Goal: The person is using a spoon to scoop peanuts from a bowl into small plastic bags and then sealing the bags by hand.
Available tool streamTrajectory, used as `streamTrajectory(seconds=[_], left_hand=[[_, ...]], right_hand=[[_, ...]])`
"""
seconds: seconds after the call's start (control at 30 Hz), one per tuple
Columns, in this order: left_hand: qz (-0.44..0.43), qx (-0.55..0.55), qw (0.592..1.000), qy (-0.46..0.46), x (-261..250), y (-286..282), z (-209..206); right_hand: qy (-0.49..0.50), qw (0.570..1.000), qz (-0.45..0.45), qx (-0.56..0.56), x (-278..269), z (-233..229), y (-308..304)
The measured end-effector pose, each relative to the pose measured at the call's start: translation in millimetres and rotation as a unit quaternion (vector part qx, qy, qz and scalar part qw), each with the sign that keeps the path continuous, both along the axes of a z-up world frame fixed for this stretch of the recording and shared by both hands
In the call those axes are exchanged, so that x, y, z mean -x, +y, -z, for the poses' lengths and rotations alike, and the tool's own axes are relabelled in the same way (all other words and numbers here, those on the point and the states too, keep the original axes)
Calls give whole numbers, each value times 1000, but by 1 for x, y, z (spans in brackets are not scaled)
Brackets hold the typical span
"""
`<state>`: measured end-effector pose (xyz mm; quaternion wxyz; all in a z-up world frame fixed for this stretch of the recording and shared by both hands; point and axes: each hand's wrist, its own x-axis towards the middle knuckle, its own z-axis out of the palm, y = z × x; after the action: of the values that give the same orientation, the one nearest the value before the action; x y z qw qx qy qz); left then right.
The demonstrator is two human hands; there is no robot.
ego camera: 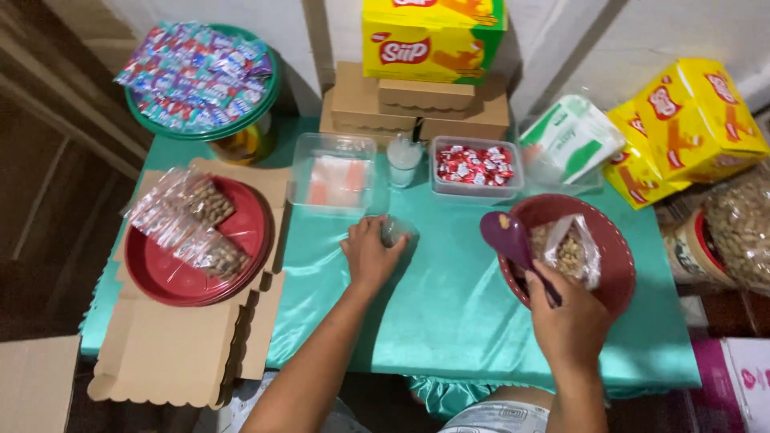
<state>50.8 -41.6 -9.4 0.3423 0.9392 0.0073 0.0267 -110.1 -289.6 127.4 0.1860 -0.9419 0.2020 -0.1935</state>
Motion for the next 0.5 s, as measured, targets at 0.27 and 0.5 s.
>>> streamTrajectory(seconds=[0.27,0.5], left_hand=[[60,273,958,-68,27,52,-8],[90,269,957,-55,43,69,-16]], right_hand=[[-37,991,-124,21,-25,-1,65],[-120,964,-217,99,-49,2,119]])
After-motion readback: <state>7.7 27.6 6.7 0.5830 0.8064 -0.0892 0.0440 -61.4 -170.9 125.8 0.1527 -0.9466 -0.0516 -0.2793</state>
